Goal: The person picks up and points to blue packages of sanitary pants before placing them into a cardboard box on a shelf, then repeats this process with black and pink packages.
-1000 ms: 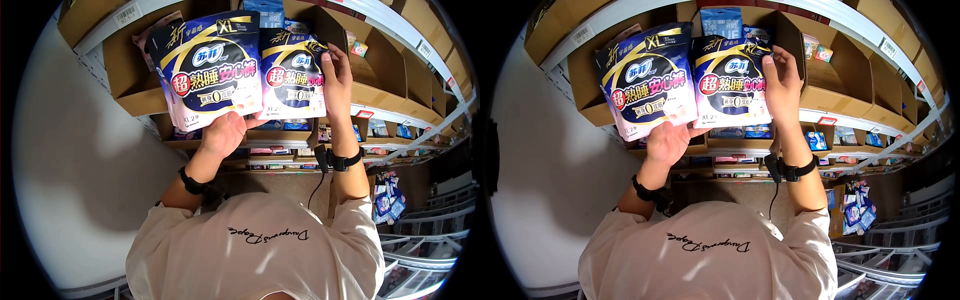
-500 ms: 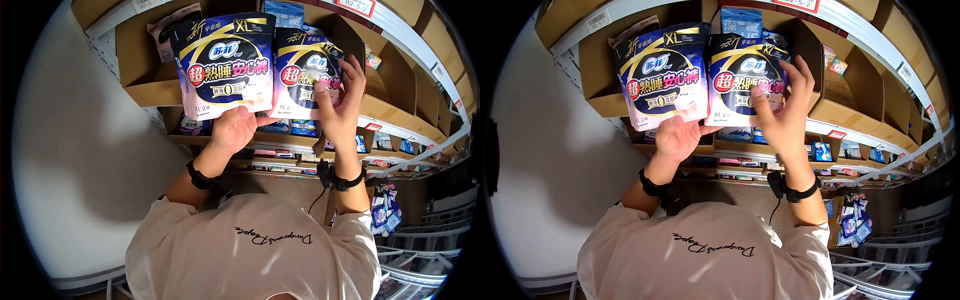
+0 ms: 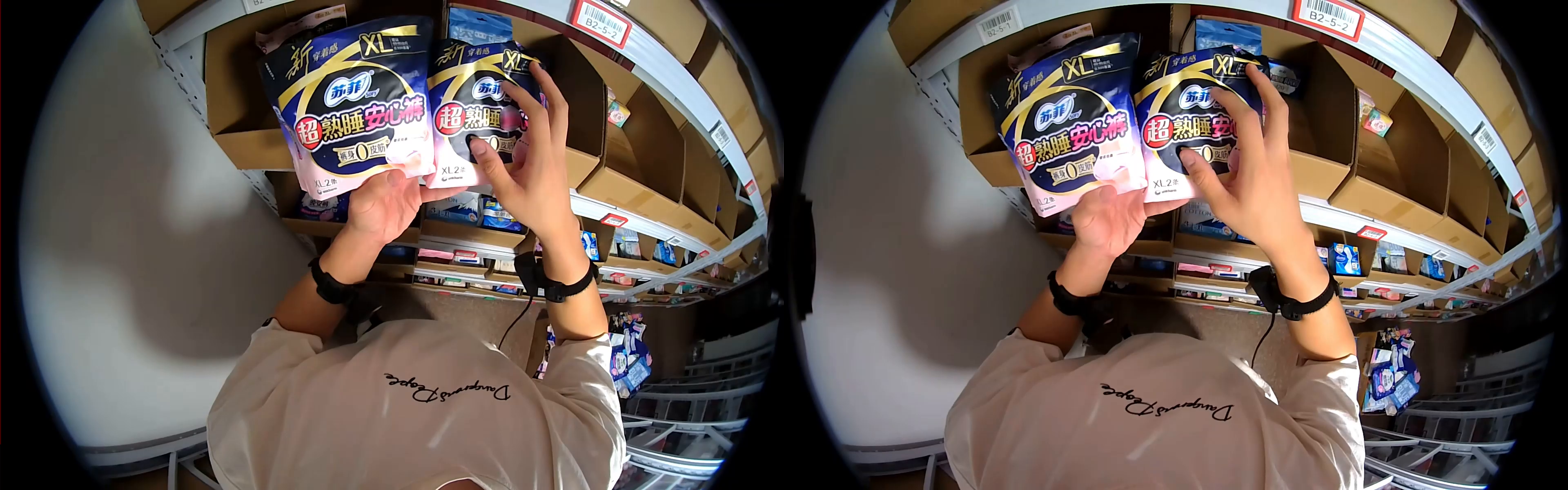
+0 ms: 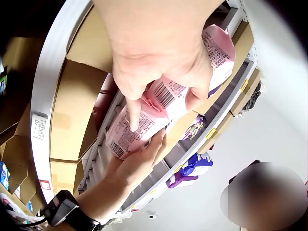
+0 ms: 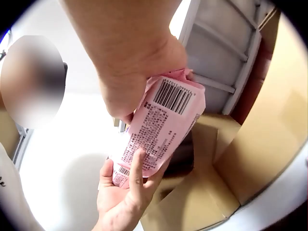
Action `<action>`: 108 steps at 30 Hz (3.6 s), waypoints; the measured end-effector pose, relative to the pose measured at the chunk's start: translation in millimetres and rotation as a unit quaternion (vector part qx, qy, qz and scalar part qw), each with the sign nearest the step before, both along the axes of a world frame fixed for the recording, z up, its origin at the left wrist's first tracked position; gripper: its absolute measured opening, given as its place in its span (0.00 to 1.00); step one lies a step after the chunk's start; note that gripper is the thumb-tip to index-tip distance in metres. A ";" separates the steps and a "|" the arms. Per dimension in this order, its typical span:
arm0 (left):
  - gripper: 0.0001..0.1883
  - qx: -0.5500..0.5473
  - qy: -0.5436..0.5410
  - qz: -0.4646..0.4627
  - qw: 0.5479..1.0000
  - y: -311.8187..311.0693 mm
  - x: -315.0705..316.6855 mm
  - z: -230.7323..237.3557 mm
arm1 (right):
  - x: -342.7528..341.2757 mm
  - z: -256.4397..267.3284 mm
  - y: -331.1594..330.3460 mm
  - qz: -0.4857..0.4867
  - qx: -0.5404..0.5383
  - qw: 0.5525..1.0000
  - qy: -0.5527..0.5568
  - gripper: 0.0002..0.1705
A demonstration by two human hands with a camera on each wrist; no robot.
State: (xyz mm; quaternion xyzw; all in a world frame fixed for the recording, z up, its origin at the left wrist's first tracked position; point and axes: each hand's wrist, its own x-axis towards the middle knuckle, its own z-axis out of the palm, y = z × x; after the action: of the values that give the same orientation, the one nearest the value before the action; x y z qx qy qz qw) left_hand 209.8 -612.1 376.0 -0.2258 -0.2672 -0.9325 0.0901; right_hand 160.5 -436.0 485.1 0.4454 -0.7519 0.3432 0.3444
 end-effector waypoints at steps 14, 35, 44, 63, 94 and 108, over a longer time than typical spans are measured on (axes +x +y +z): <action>0.38 0.047 0.075 -0.027 0.996 -27.6 -6.1 -23.6 | 13.7 18.3 2.8 -0.036 -0.038 0.998 0.043 0.33; 0.44 0.039 0.062 -0.058 0.996 -36.3 16.9 -16.8 | -24.2 47.7 -6.1 0.121 0.164 0.975 -0.088 0.50; 0.46 0.035 0.092 0.101 0.990 -132.2 62.5 -50.0 | 21.4 97.1 -138.6 0.217 0.313 0.924 0.023 0.54; 0.37 -0.027 0.056 0.167 0.984 -284.3 44.0 -66.8 | -110.8 97.9 -275.2 -0.124 0.552 0.819 0.100 0.35; 0.32 -0.200 -0.030 0.279 0.939 -250.4 71.3 -56.2 | -155.0 78.8 -302.6 -0.115 0.497 0.860 0.016 0.32; 0.27 -0.418 0.022 0.369 0.830 -209.3 20.9 56.1 | -9.7 130.3 -237.5 0.096 0.344 0.934 0.014 0.50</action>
State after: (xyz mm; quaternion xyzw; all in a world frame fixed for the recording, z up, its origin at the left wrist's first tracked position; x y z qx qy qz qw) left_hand 230.7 -821.4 432.2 -0.1467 -0.6929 -0.6238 0.3303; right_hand 150.8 -673.6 615.4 0.6110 -0.7730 0.0889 0.1462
